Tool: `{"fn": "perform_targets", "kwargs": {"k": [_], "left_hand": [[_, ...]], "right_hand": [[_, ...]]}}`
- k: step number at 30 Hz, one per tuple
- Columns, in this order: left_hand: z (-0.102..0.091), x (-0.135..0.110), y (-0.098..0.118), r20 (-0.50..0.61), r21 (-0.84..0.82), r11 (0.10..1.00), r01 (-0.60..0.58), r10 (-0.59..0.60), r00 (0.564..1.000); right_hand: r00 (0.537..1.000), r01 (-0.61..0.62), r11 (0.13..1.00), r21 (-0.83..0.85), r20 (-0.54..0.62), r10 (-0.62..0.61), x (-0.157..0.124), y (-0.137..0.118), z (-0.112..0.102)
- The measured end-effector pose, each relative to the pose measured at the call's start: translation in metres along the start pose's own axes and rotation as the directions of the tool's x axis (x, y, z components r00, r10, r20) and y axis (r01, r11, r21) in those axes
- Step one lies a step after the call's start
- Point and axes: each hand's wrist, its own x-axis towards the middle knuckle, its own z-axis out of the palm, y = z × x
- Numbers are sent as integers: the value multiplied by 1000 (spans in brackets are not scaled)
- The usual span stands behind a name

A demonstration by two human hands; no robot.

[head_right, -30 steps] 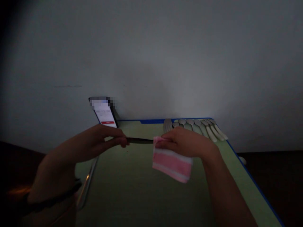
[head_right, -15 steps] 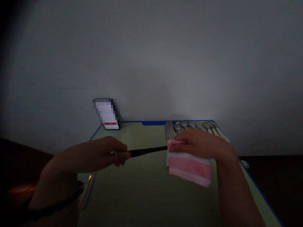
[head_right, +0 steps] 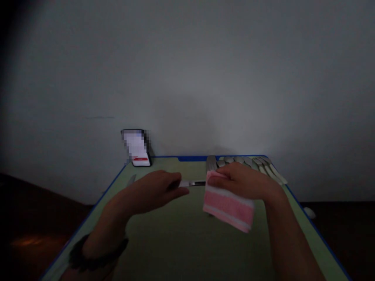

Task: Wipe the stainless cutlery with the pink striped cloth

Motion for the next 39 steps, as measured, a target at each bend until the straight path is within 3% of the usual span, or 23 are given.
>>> {"fn": "perform_targets", "kwargs": {"k": [3, 7, 10, 13, 20, 24, 28, 33, 39], "left_hand": [[-3, 1, -4, -36, 42, 999, 7, -6, 999], [-7, -1, -18, 26, -27, 1000, 14, -14, 1000], [-9, -5, -27, 74, -53, 998, 44, -40, 996], [-11, -8, -30, 48, -7, 998, 58, -58, 997], [-10, -5, -8, -75, 115, 993, 29, -20, 997], [-5, 4, 13, -53, 223, 974, -40, 54, 997], [-1, 10, 19, -20, 217, 973, -79, 86, 996], [-4, 9, 1, 26, 82, 991, -101, 99, 995], [-5, -4, -34, 63, -79, 997, 10, -5, 998]], "right_hand": [[1000, 5, 1000, 20, 20, -5, 0, 0, -1], [998, 28, 999, 42, 52, -30, -3, 2, -4], [1000, 15, 1000, 26, 19, -15, -6, 4, -4], [1000, 10, 1000, -24, -9, -10, -5, 5, -2], [991, 135, 991, -21, 25, -135, 4, -6, 4], [974, 228, 971, -73, 15, -228, 14, -17, 16], [962, 264, 958, -112, -43, -270, 22, -24, 26], [960, 274, 962, -19, 62, -272, 21, -17, 19], [993, 100, 995, 29, 65, -102, 3, 4, 1]]}}
